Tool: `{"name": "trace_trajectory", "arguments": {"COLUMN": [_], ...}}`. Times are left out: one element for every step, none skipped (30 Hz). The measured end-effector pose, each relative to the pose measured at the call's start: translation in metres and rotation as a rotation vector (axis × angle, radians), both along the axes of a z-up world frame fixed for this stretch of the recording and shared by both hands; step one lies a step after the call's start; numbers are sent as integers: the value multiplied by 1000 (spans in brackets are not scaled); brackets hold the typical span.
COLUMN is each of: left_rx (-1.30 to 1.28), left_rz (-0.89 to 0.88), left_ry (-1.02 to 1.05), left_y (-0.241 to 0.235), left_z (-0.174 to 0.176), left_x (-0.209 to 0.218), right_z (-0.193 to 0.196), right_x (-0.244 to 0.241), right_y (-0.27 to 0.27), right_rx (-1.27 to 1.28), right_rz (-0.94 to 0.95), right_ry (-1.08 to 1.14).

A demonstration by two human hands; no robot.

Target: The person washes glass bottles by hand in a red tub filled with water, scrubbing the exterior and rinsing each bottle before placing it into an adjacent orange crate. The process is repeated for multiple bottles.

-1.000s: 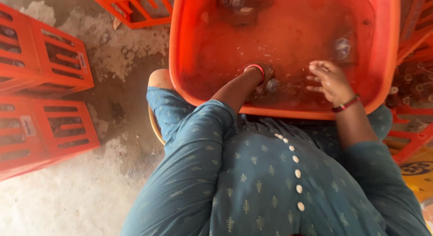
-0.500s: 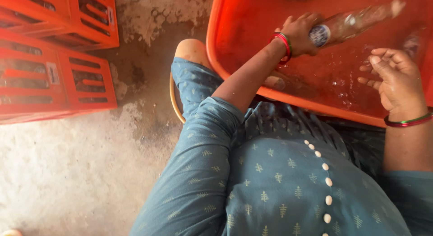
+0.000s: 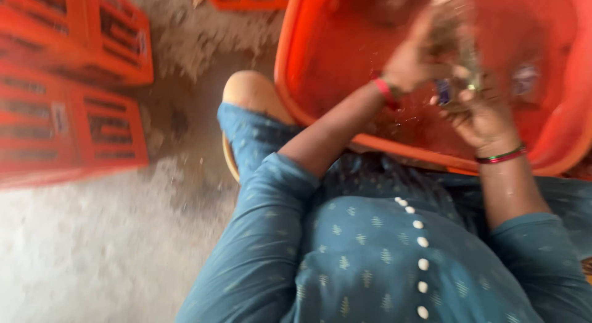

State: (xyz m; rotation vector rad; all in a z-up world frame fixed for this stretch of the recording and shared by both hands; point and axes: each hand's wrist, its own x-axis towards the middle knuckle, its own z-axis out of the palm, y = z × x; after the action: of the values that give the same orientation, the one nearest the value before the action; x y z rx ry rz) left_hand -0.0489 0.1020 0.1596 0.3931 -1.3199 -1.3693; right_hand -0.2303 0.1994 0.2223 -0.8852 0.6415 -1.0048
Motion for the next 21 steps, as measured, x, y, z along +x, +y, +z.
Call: {"name": "trace_trajectory", "arguments": {"left_rx": [20, 42, 87, 134, 219, 303, 188, 73, 63, 52, 43, 126, 209, 293, 149, 4, -160, -253, -342, -430, -122], "left_rz": [21, 40, 57, 71, 88, 106, 164, 223, 217, 212, 208, 248, 293, 337, 418, 496, 563, 570, 565, 558, 545], "left_ry": [56, 110, 177, 243, 229, 214, 130, 47, -42, -132, -219, -209, -197, -184, -341, -498, -656, -646, -625, -604, -547], "left_y": [-2, -5, -9, -13, -14, -14, -5, 2, 8, 14, 12, 2, -9, -21, -21, -15, -14, -8, 4, 7, 2], "left_z": [8, 15, 25, 34, 40, 43, 40, 36, 31, 23, 17, 12, 7, 4, -1, -6, -5, -3, -1, 4, 8], "left_x": [15, 33, 48, 59, 69, 73, 67, 62, 55, 50, 49, 47, 46, 51, 55, 54, 55, 56, 49, 43, 40], "right_z": [-3, -8, -11, -13, -18, -23, -26, -30, -36, -43, -50, -52, -54, -57, -62, -59, -48, -41, -41, -44, -45], "right_x": [-3, -4, -6, -8, -8, -10, -14, -16, -16, -14, -11, -13, -15, -14, -7, -13, -26, -31, -31, -29, -30], "right_y": [0, 1, 1, 0, -1, -5, -10, -15, -19, -21, -21, -27, -32, -32, -29, -35, -48, -58, -55, -46, -41], "right_rx": [-10, -18, -27, -36, -43, -51, 4, 58, 115, 214, 317, 421, 378, 336, 302, 268, 225, 182, 194, 204, 216], "right_rz": [-48, -97, -142, -208, -266, -325, -348, -370, -391, -466, -538, -609, -586, -563, -524, -521, -531, -542, -607, -673, -730], "right_ry": [61, 122, 184, 172, 160, 147, 118, 89, 56, 65, 75, 83, 149, 214, 276, 254, 221, 188, 199, 210, 231]}}
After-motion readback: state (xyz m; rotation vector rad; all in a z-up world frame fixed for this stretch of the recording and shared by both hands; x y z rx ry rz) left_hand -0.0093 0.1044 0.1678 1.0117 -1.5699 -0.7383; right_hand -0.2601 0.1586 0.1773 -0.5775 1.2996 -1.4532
